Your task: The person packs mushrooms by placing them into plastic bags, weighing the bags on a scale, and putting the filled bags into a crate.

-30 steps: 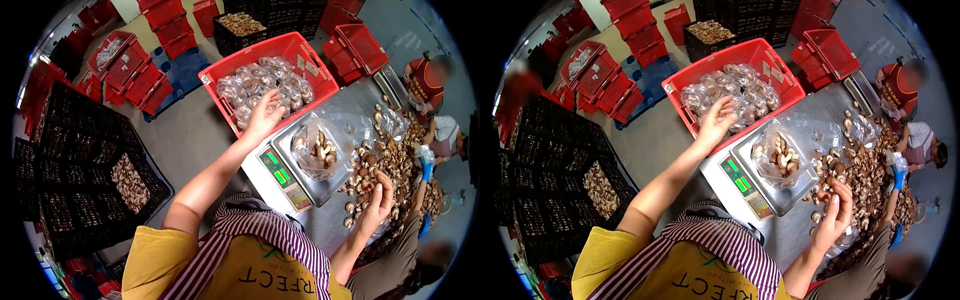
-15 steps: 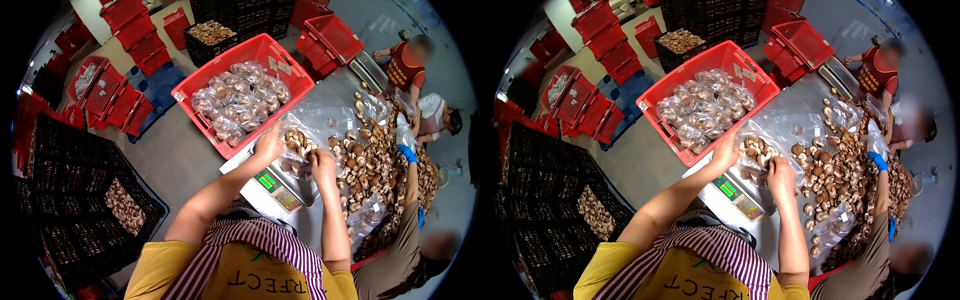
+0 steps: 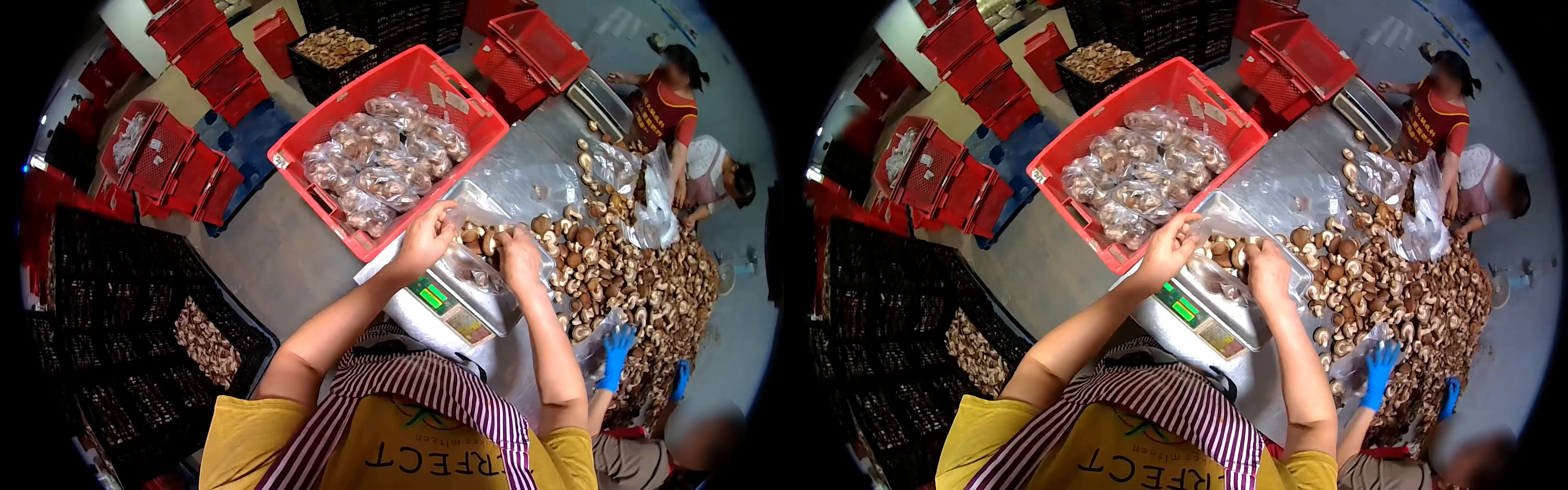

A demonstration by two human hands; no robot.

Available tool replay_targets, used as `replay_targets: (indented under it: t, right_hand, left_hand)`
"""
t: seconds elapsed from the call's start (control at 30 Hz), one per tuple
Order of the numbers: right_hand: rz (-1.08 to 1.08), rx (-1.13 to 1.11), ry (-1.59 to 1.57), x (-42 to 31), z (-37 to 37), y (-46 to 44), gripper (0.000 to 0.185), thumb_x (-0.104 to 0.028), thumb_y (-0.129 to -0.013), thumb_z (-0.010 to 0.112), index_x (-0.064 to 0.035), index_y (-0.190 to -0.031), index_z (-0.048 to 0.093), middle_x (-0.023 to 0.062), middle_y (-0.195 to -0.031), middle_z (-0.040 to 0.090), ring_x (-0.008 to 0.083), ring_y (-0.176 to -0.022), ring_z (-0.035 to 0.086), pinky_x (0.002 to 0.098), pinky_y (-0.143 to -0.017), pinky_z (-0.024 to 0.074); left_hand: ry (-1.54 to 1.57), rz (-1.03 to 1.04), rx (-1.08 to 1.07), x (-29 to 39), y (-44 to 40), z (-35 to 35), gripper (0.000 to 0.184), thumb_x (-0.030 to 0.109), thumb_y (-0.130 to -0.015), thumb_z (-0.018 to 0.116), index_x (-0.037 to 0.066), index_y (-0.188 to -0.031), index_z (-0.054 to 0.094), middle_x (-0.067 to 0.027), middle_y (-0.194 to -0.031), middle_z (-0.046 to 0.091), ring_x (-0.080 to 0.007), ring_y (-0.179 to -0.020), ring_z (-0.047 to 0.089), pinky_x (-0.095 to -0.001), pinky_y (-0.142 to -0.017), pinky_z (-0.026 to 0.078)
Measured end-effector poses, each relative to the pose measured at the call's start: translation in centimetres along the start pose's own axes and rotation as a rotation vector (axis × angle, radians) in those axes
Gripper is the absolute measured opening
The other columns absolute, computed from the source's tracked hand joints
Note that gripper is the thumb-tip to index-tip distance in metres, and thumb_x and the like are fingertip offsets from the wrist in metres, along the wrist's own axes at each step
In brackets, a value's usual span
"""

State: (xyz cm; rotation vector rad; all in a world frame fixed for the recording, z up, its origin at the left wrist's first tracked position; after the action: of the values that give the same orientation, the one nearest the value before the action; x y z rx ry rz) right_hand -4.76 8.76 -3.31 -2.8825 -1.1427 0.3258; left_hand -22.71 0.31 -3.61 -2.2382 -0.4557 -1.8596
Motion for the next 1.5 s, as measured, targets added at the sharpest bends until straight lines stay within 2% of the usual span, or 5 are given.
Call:
replay_targets:
  t: [0.33, 0.6, 0.87, 1.17, 1.5]
  right_hand:
    - [0.731, 0.386, -1.054, 11.0, -7.8, 10.1, 0.02, -0.016, -0.095, 0.056, -0.0009, -0.103, 0.064, -0.0006, -0.082, 0.056, 0.0121, -0.076, 0.052, 0.0263, -0.07, 0.0426]
    - [0.774, 0.277, -0.287, 27.5, 2.5, 20.1, 0.026, -0.021, -0.093, 0.06, 0.003, -0.102, 0.064, 0.0067, -0.093, 0.062, 0.0116, -0.078, 0.057, 0.0283, -0.072, 0.0475]
    - [0.645, 0.301, -0.528, 0.9, -12.6, 9.4, 0.084, -0.025, -0.079, 0.073, -0.0054, -0.147, 0.028, 0.022, -0.152, 0.027, 0.0362, -0.14, 0.028, 0.0492, -0.113, 0.0264]
    - [0.594, 0.326, -0.436, 5.9, -5.6, 8.1, 0.025, -0.018, -0.087, 0.063, 0.0018, -0.102, 0.067, 0.0203, -0.085, 0.069, 0.029, -0.082, 0.068, 0.0393, -0.077, 0.05]
    - [0.507, 0.431, -1.217, 3.1, -9.4, 7.8, 0.015, -0.018, -0.095, 0.057, -0.0071, -0.086, 0.063, 0.0012, -0.077, 0.063, 0.0105, -0.07, 0.056, 0.0247, -0.069, 0.0446]
  left_hand:
    - [0.091, 0.112, 0.088, -0.3, 0.2, -4.1, 0.06, 0.021, -0.082, 0.071, 0.003, -0.134, 0.047, -0.0118, -0.112, 0.059, -0.0154, -0.084, 0.061, -0.0304, -0.073, 0.05]
    - [0.054, 0.11, 0.124, 0.1, -1.0, -3.8, 0.064, 0.029, -0.08, 0.072, 0.002, -0.132, 0.047, -0.0164, -0.113, 0.062, -0.0203, -0.088, 0.064, -0.0346, -0.08, 0.051]
    - [-0.571, 0.18, 0.207, 4.6, -1.0, 0.4, 0.091, 0.035, -0.069, 0.078, 0.004, -0.142, 0.034, -0.0219, -0.127, 0.051, -0.0353, -0.113, 0.053, -0.0442, -0.099, 0.043]
    - [-0.663, 0.194, 0.235, 0.3, -2.3, -1.0, 0.029, 0.018, -0.072, 0.068, 0.002, -0.096, 0.063, -0.0168, -0.087, 0.063, -0.0372, -0.083, 0.063, -0.0467, -0.075, 0.05]
    - [0.232, 0.108, -0.025, 5.7, -2.3, 1.6, 0.018, 0.02, -0.087, 0.069, 0.005, -0.08, 0.06, 0.0035, -0.074, 0.057, -0.0047, -0.072, 0.05, -0.024, -0.064, 0.043]
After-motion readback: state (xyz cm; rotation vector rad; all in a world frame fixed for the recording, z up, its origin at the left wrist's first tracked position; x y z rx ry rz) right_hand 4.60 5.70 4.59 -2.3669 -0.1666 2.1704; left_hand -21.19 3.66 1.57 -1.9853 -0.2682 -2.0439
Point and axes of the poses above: each hand's wrist, its own y-axis away from the middle knuckle, its own z-axis out of the palm, x = y × z, the point moved 8 cm from there along -y, towards the middle knuckle
